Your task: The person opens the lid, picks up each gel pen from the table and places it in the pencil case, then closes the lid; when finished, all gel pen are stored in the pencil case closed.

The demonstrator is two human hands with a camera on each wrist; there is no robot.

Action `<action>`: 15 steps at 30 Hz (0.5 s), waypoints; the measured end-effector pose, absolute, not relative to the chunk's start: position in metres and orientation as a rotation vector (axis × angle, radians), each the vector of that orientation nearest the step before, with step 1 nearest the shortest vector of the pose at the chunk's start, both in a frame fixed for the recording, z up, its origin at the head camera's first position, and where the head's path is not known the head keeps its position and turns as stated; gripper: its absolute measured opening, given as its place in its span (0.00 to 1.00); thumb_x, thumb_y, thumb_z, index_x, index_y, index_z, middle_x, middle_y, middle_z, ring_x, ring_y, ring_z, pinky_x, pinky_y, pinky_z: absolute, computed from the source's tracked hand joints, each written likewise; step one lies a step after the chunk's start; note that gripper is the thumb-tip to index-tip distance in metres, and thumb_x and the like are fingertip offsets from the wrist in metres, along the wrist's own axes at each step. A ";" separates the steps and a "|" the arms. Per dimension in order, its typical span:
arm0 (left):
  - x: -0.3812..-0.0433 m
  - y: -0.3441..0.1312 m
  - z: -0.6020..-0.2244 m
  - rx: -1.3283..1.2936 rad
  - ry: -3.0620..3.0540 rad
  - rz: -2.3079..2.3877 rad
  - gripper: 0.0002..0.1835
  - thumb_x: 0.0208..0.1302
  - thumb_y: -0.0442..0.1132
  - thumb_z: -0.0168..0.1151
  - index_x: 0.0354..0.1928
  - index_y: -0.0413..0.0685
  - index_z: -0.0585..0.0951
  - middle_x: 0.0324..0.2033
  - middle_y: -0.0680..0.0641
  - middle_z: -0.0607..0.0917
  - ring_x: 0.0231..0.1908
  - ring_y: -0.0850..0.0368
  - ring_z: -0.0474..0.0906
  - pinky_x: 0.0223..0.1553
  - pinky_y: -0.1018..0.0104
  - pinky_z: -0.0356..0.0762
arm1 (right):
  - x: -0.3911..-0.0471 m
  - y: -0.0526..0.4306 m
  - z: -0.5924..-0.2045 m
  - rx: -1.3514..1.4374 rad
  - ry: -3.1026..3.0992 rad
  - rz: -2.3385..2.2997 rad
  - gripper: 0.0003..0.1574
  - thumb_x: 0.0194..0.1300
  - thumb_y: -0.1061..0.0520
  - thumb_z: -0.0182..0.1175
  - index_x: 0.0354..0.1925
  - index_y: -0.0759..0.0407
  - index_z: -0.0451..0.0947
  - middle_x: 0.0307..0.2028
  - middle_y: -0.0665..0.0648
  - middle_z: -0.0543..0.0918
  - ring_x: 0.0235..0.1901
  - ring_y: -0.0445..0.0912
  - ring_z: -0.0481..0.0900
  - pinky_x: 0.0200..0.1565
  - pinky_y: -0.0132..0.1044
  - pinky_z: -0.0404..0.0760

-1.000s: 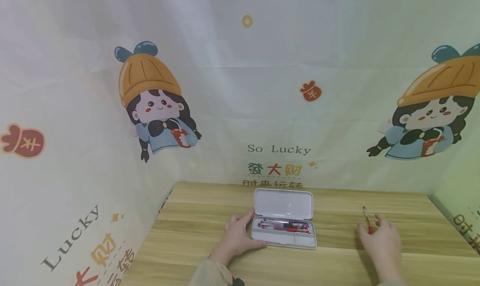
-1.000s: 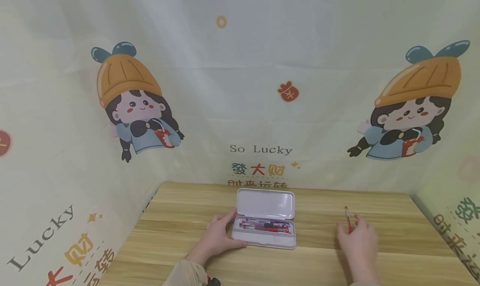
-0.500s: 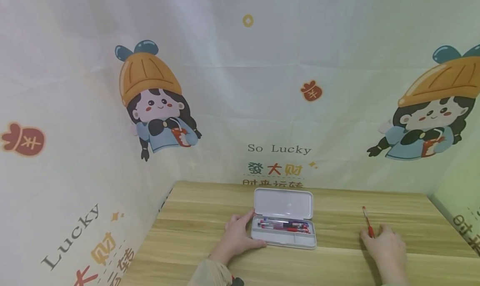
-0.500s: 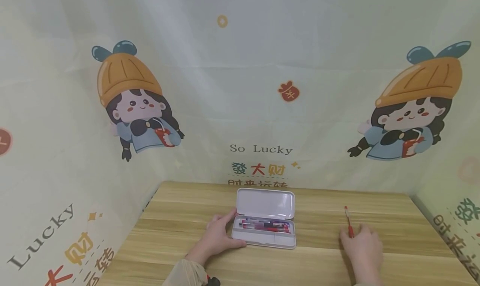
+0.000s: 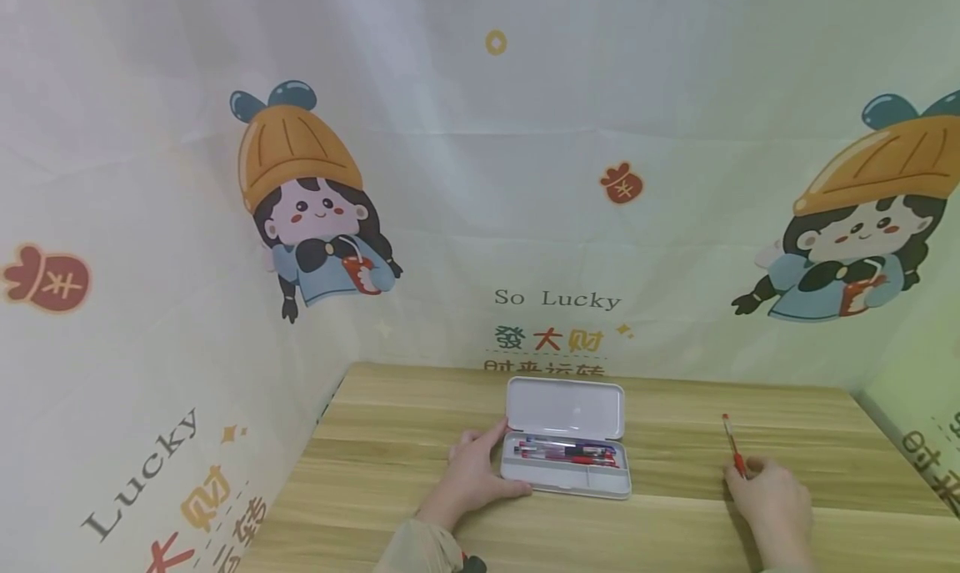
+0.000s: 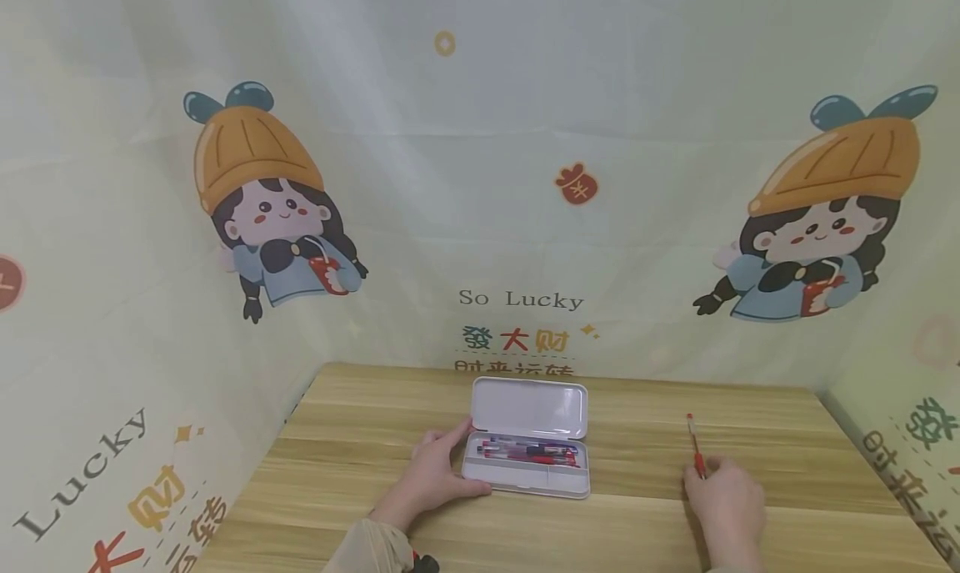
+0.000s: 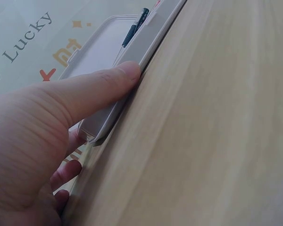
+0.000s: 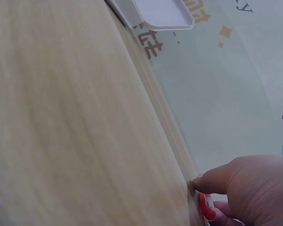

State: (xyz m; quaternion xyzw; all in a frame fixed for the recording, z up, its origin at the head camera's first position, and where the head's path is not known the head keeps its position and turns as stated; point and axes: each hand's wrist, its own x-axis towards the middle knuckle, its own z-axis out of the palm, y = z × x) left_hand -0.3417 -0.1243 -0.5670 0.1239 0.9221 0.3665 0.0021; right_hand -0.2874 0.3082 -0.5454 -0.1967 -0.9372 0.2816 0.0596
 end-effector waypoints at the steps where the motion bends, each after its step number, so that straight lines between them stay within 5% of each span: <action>1: -0.342 -0.124 -0.567 0.393 2.896 1.151 0.66 0.42 0.62 0.91 0.84 0.54 0.68 0.70 0.35 0.79 0.67 0.37 0.69 0.65 0.37 0.75 | -0.287 0.308 -0.545 -0.596 -2.831 0.855 0.38 0.76 0.43 0.60 0.66 0.74 0.76 0.60 0.78 0.85 0.49 0.76 0.83 0.28 0.41 0.76; 15: -0.341 -0.125 -0.566 0.393 2.903 1.135 0.66 0.42 0.61 0.91 0.84 0.53 0.68 0.69 0.36 0.79 0.66 0.39 0.69 0.64 0.39 0.74 | -0.287 0.307 -0.547 -0.593 -2.775 0.893 0.31 0.75 0.48 0.58 0.61 0.72 0.82 0.49 0.72 0.91 0.38 0.64 0.86 0.27 0.40 0.73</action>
